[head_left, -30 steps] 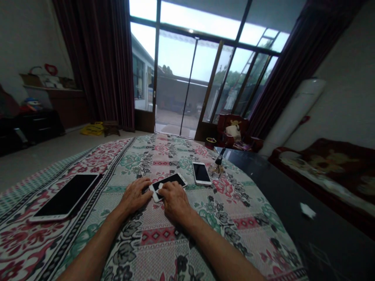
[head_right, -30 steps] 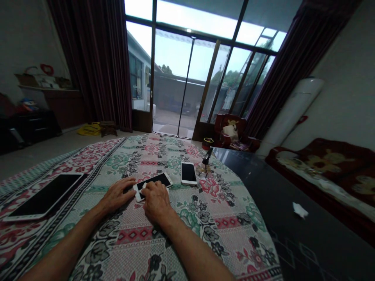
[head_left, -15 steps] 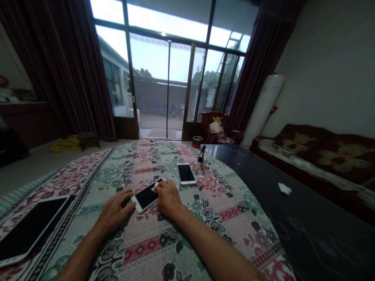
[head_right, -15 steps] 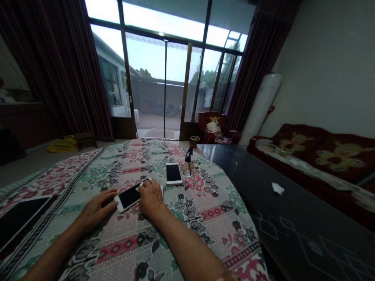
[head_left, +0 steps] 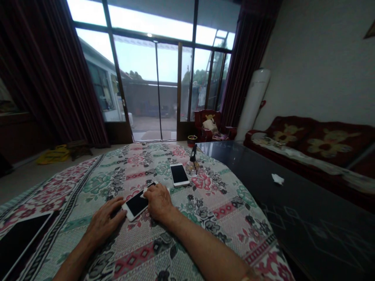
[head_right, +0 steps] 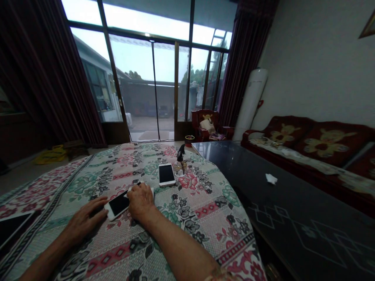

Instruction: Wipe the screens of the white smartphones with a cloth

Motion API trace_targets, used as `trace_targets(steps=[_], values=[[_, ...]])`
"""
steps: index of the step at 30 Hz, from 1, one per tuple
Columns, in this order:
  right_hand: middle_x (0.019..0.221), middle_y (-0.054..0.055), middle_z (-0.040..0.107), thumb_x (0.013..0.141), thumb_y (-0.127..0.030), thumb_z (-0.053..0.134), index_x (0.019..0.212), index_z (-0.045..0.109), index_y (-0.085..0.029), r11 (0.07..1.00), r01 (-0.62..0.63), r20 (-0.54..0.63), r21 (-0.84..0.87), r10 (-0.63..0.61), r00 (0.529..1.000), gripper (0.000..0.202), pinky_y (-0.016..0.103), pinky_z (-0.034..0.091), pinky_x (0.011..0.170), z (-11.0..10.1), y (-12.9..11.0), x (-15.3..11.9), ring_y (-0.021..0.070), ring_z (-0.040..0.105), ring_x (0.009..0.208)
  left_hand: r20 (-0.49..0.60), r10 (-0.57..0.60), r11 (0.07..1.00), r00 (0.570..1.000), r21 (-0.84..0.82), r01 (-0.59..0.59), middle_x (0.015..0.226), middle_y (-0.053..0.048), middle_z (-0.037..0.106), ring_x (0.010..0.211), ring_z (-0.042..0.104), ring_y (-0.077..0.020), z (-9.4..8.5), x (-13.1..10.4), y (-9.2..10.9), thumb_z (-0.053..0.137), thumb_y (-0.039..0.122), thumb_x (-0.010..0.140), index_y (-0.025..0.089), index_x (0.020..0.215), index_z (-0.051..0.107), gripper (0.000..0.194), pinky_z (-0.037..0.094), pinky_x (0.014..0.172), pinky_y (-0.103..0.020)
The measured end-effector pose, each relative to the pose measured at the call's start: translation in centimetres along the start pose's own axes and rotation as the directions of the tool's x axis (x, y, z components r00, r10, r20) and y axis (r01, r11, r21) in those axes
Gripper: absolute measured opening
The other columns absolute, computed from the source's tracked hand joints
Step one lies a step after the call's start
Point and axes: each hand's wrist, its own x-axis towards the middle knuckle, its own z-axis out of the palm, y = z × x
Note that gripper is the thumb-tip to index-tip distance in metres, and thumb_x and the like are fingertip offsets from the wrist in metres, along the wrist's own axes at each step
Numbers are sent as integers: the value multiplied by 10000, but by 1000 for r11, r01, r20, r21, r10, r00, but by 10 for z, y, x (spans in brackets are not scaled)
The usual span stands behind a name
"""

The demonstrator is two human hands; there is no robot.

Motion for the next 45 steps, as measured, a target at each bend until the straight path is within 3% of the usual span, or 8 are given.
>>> trace_targets(steps=[6, 17, 26, 31, 41, 45], values=[[984, 63, 667, 880, -174, 515, 923, 689, -182, 995, -96, -1, -36, 96, 995, 179, 330, 379, 802, -7, 13, 2, 215, 524, 953, -13, 15, 1000, 1000, -10, -15, 1218, -63, 680, 1145, 616, -293, -2, 0, 0, 538, 543, 746, 237, 989, 721, 431, 462, 1028, -393], [1007, 72, 651, 840, -232, 582, 928, 646, -159, 991, 133, -5, 25, -132, 991, 131, 346, 378, 823, -1, -25, -13, 238, 496, 977, 15, 28, 999, 999, -15, -28, 1262, -92, 651, 1182, 591, -302, 2, 0, -10, 528, 532, 765, 215, 1034, 711, 454, 433, 1059, -429], [1035, 61, 649, 861, -140, 502, 942, 656, -179, 999, -47, 55, -23, 48, 997, 178, 348, 371, 826, -11, 3, -2, 226, 508, 983, 26, 20, 1000, 999, 4, -20, 1243, -76, 662, 1153, 610, -282, -4, -1, 0, 516, 542, 768, 224, 1014, 713, 448, 456, 1035, -372], [1045, 64, 637, 883, -115, 469, 959, 646, -187, 997, -62, 45, -48, 64, 997, 205, 346, 358, 838, -12, 11, -3, 218, 495, 982, 0, 0, 1000, 1000, -3, 0, 1245, -76, 659, 1171, 590, -280, -7, -4, 14, 494, 519, 767, 220, 1008, 706, 438, 438, 1047, -389], [1143, 59, 611, 892, -136, 498, 1087, 610, -198, 987, 162, 105, -1, -161, 981, 234, 351, 338, 840, -11, -32, -14, 225, 452, 1017, -14, -30, 999, 999, -13, 30, 1268, -104, 634, 1199, 558, -274, -5, -7, 25, 488, 427, 784, 187, 1054, 700, 419, 387, 1076, -424], [1149, 61, 610, 899, -149, 500, 1092, 620, -212, 992, 126, 136, 8, -126, 983, 237, 350, 331, 844, -12, -29, -10, 220, 453, 1030, -7, -20, 1000, 1000, -20, 19, 1251, -97, 643, 1203, 553, -273, -6, -7, 25, 499, 402, 786, 191, 1042, 707, 391, 396, 1067, -419]])
